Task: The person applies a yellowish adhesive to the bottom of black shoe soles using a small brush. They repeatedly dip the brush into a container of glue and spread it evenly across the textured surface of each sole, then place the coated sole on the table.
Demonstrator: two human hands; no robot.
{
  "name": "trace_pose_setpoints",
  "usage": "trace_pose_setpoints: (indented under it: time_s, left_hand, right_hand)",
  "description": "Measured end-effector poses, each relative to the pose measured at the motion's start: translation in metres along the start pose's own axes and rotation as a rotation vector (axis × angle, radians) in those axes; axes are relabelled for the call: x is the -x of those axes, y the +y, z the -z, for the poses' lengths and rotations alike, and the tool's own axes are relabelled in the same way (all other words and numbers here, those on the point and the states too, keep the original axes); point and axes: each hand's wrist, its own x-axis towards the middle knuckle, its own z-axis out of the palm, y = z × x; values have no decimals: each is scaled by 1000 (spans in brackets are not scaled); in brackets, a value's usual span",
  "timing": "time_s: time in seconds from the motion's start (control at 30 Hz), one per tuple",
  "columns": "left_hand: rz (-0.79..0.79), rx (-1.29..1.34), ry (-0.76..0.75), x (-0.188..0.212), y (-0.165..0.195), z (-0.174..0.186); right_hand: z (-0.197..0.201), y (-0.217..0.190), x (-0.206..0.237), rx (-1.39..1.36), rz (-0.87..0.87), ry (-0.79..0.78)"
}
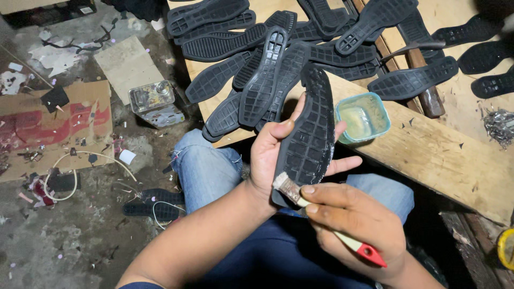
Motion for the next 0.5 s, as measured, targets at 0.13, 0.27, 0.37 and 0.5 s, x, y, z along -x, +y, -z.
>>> trace_pose_setpoints:
  time_s: [0.13,0.27,0.37,0.5]
  left_hand:
    - [-58,64,-53,-4,0,3]
    - [-98,10,-31,-6,4,2]
    - [-91,-17,-64,-5,8,-1]
    - [-60,61,-67,-5,10,-4]
  right_hand:
    - [3,1,-3,-54,61,-72]
    - [13,-1,1,-124,-17,-181]
    - [14,0,10,-157,-41,-67]
    - [10,6,19,-109,-31,-116]
